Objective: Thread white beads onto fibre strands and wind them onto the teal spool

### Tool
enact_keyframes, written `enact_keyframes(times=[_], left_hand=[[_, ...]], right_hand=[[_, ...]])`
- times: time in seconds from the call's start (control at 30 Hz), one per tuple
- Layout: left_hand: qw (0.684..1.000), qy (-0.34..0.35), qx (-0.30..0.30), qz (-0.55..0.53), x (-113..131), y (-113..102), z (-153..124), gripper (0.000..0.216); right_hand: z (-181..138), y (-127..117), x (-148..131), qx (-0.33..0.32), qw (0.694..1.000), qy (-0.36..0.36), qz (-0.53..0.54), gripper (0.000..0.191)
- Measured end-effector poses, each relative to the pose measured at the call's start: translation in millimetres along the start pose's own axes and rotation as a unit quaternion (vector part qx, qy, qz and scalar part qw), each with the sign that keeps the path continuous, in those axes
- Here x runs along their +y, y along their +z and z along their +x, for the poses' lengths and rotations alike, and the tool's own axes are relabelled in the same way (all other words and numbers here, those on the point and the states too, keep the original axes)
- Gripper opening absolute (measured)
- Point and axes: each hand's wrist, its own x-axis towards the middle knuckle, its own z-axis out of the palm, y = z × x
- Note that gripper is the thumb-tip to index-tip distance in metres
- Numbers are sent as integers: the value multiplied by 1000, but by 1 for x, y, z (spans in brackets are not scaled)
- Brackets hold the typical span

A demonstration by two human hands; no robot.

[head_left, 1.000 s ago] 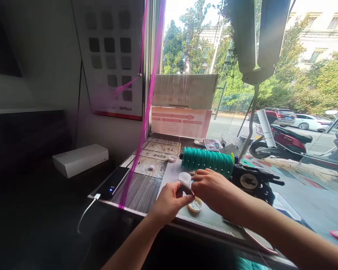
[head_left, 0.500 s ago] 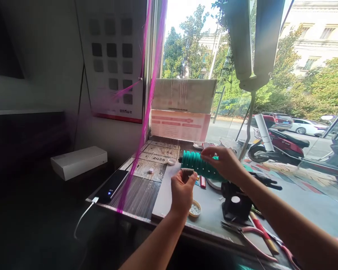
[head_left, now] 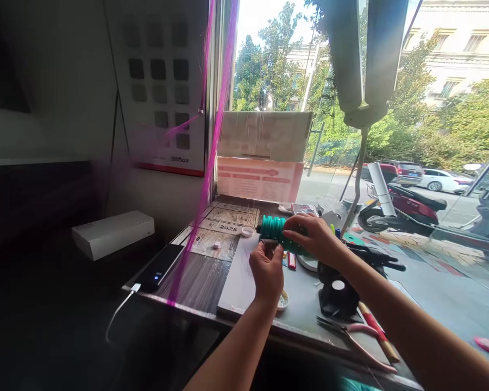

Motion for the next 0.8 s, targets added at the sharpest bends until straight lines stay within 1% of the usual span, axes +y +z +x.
enact_keyframes(times=[0.1,0.23,0.43,0.57,0.63,0.7,0.73,0.8], left_hand=[[1000,4,12,13,1,1,-1,11],[1000,9,23,15,2,3,-2,9],[999,13,36,31,2,9,-2,7],[999,16,25,27,3,8,-4,7],[999,20,14,21,4,2,-3,15],[1000,14,-3,16,4,-9,0,26],[1000,10,-10,17,5,-16,3,31],[1000,11,-19,20,9,-35,9,35]], right_hand=[[0,-1,0,-15,1000,-8,-9,17],[0,0,1,-3,999,0,-38,21],[-1,4,-2,9,998,4,-61,14],[0,7,-2,19,996,10,-85,13],[3,3,-2,16,997,4,-73,13],[2,-7,-5,12,1000,-4,-29,17],[-3,-13,-9,21,1000,-8,-3,19],[-22,-27,-21,63,997,0,39,21]])
